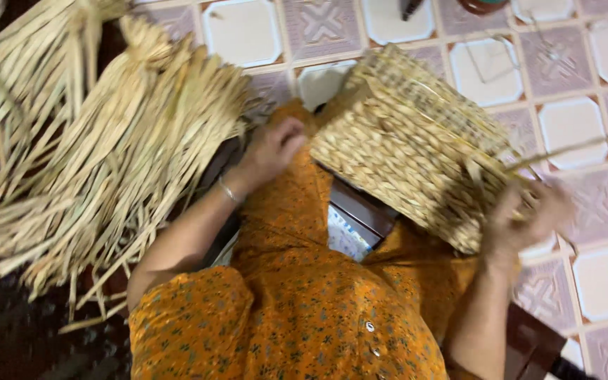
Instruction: The person weaves a basket by hand, threading dried plant stalks through a wooden frame and pulling them tight. Finally, they use shears to trim the excess ends of the stalks from the basket's edges.
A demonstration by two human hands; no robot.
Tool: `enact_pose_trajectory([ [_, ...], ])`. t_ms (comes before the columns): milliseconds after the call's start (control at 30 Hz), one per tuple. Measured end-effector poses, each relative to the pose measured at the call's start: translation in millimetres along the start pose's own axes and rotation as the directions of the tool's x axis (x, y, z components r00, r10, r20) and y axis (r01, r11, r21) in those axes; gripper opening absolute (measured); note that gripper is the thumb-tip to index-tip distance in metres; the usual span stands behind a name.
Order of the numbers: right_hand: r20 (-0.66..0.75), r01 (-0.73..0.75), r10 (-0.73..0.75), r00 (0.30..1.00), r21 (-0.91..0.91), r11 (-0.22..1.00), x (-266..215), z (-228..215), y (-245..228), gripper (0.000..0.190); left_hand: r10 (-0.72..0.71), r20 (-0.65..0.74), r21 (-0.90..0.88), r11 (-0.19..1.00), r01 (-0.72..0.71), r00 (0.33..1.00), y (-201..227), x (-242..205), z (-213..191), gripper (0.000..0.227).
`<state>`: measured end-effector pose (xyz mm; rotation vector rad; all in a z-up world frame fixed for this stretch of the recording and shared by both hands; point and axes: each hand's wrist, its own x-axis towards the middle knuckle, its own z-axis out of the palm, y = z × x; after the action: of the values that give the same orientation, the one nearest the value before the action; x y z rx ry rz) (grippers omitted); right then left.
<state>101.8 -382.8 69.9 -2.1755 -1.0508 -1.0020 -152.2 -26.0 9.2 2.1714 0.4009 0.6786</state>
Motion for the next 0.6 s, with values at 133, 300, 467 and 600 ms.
enact_pose_trajectory([
  [133, 0.449, -0.48, 0.234, 0.862, 0.581, 0.657, -2, 0, -62, 0.025, 0.18, 0.198, -0.294, 0.949, -0.116, 0.963, 43, 12, 64, 0.008],
  [300, 0.69, -0.688, 0.451, 0.566, 0.697, -0.203, 13, -7, -86, 0.032, 0.422, 0.351, -0.291, 0.898, -0.331, 0.836, 70, 25, 127, 0.018],
  [467, 0.459, -0.489, 0.694, 0.555, 0.855, -0.174, -12, -79, 77, 0.025, 0.574, 0.274, -0.169, 0.818, -0.549, 0.771, 79, 73, 163, 0.024],
  [600, 0.257, -0.443, 0.681, 0.686, 0.89, 0.11, -29, -166, 185, 0.015, 0.637, 0.174, -0.229, 0.768, -0.598, 0.751, 101, 105, 173, 0.022],
])
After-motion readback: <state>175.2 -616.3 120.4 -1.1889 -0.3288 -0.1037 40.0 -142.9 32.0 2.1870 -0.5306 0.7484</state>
